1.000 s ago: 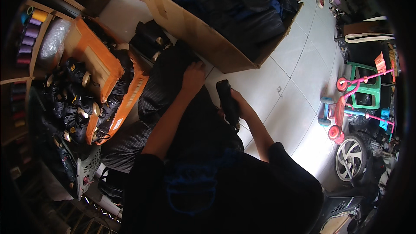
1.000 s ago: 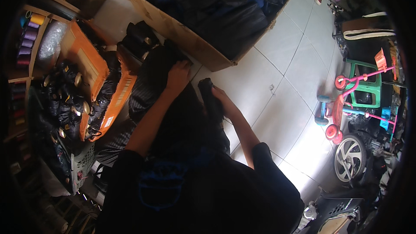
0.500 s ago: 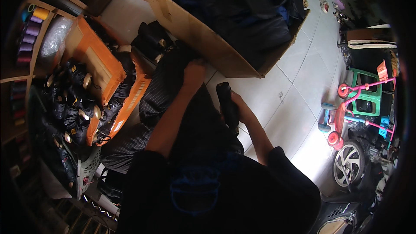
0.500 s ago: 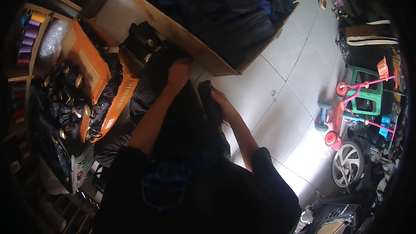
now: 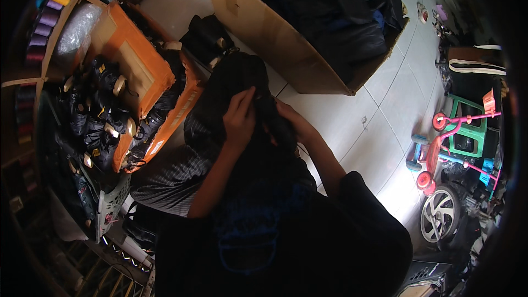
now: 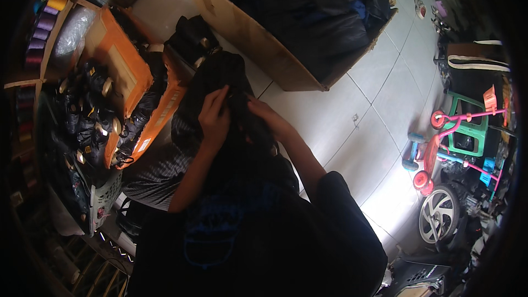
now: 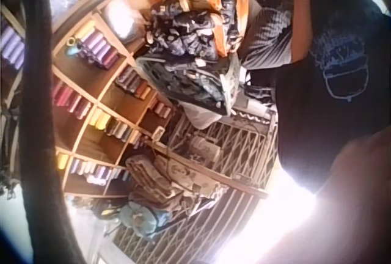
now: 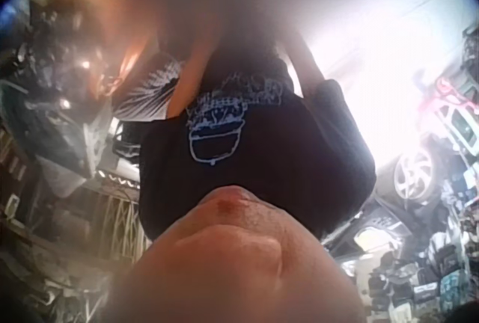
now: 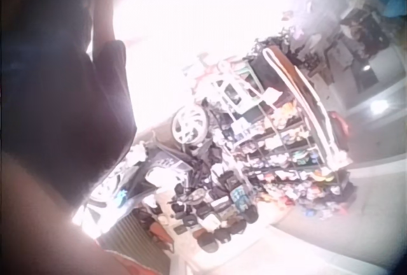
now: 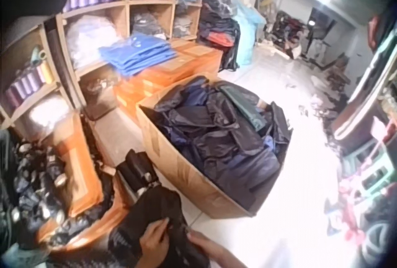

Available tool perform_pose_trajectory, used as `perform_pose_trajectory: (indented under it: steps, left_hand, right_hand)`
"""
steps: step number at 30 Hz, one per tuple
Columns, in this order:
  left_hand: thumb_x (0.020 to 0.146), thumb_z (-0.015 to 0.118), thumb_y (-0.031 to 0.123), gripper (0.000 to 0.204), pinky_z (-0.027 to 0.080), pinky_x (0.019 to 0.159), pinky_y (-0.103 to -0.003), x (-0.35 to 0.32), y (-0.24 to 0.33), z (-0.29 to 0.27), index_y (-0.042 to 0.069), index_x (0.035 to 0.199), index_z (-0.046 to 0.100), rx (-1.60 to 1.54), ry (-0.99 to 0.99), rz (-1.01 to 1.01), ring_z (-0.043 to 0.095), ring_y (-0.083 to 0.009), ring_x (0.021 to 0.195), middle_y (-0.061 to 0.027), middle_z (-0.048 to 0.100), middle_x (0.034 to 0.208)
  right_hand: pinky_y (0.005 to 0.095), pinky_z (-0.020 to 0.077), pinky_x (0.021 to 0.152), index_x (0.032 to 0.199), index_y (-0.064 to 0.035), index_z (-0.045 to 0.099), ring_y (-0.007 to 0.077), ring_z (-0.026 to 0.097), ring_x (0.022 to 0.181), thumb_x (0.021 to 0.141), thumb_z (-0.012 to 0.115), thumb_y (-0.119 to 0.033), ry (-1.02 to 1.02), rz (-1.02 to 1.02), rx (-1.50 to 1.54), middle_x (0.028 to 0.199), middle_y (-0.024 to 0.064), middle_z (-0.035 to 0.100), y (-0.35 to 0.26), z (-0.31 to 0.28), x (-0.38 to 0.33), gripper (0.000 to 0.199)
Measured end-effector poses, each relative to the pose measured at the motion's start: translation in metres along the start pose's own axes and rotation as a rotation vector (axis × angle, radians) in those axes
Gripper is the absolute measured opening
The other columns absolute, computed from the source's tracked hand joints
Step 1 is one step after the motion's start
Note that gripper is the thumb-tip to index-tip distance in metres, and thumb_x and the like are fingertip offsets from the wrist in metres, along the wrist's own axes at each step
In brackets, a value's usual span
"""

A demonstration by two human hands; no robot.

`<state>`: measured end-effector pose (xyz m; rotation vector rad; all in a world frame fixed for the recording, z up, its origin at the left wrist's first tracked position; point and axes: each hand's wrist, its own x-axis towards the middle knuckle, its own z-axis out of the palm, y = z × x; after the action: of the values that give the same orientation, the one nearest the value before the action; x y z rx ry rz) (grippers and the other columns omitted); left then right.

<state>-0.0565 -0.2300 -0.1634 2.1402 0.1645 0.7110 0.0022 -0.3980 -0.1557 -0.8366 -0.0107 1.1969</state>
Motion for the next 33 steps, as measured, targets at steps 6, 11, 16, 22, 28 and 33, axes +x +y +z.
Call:
perform_pose_trajectory:
  steps: [6, 11, 16, 22, 28, 33]
  left_hand:
    - [0.080, 0.064, -0.010, 0.033, 0.055, 0.072, -0.031, -0.030, -0.008, -0.003, 0.001, 0.111, 0.068, -0.066, -0.033, -0.166, 0.067, -0.0210, 0.088, -0.0101, 0.062, 0.097]
    - [0.081, 0.067, -0.007, 0.024, 0.054, 0.070, -0.029, -0.044, -0.011, -0.004, 0.001, 0.104, 0.070, -0.095, 0.007, -0.270, 0.067, -0.0201, 0.083, -0.0095, 0.064, 0.094]
    - [0.082, 0.068, -0.005, 0.017, 0.053, 0.070, -0.029, -0.048, -0.010, -0.004, 0.001, 0.098, 0.070, -0.200, 0.055, -0.342, 0.067, -0.0201, 0.080, -0.0099, 0.064, 0.091]
    - [0.086, 0.062, -0.004, 0.018, 0.053, 0.077, -0.031, -0.036, -0.028, 0.000, 0.002, 0.102, 0.069, -0.107, -0.006, -0.307, 0.065, -0.0220, 0.091, -0.0102, 0.063, 0.101]
    - [0.081, 0.064, 0.001, 0.025, 0.048, 0.086, -0.038, 0.020, -0.040, 0.014, 0.006, 0.105, 0.070, 0.028, -0.347, 0.059, 0.056, -0.0261, 0.106, -0.0071, 0.062, 0.109]
    - [0.081, 0.069, 0.017, 0.020, 0.046, 0.085, -0.041, 0.038, -0.068, 0.069, 0.010, 0.100, 0.071, 0.212, -0.769, 0.393, 0.056, -0.0242, 0.105, -0.0066, 0.062, 0.109]
  right_hand:
    - [0.0326, 0.0534, 0.084, 0.148, -0.0003, 0.032, 0.0246, 0.065, 0.101, 0.092, 0.065, -0.038, 0.392, -0.056, -0.444, 0.119, 0.0205, 0.062, 0.026, -0.003, 0.001, 0.075]
    - [0.0318, 0.0423, 0.100, 0.145, 0.0016, 0.039, 0.0235, 0.058, 0.116, 0.091, 0.066, -0.034, 0.454, -0.073, -0.818, 0.128, 0.0188, 0.059, 0.033, -0.004, 0.000, 0.070]
    - [0.0325, 0.0420, 0.101, 0.144, -0.0021, 0.042, 0.0231, 0.057, 0.119, 0.090, 0.068, -0.031, 0.494, -0.175, -1.055, 0.130, 0.0188, 0.059, 0.037, -0.009, -0.003, 0.067]
    - [0.0367, 0.0401, 0.105, 0.145, -0.0087, 0.042, 0.0309, 0.052, 0.128, 0.090, 0.067, -0.034, 0.486, -0.151, -0.952, 0.138, 0.0219, 0.053, 0.038, -0.011, 0.004, 0.066]
    - [0.0337, 0.0388, 0.105, 0.148, -0.0083, 0.038, 0.0251, 0.051, 0.126, 0.094, 0.061, -0.029, 0.441, -0.116, -0.752, 0.140, 0.0185, 0.051, 0.048, -0.026, 0.003, 0.062]
    - [0.0305, 0.0384, 0.105, 0.146, -0.0019, 0.039, 0.0223, 0.051, 0.125, 0.096, 0.055, -0.032, 0.378, -0.019, -0.475, 0.139, 0.0153, 0.050, 0.067, -0.057, -0.022, 0.060]
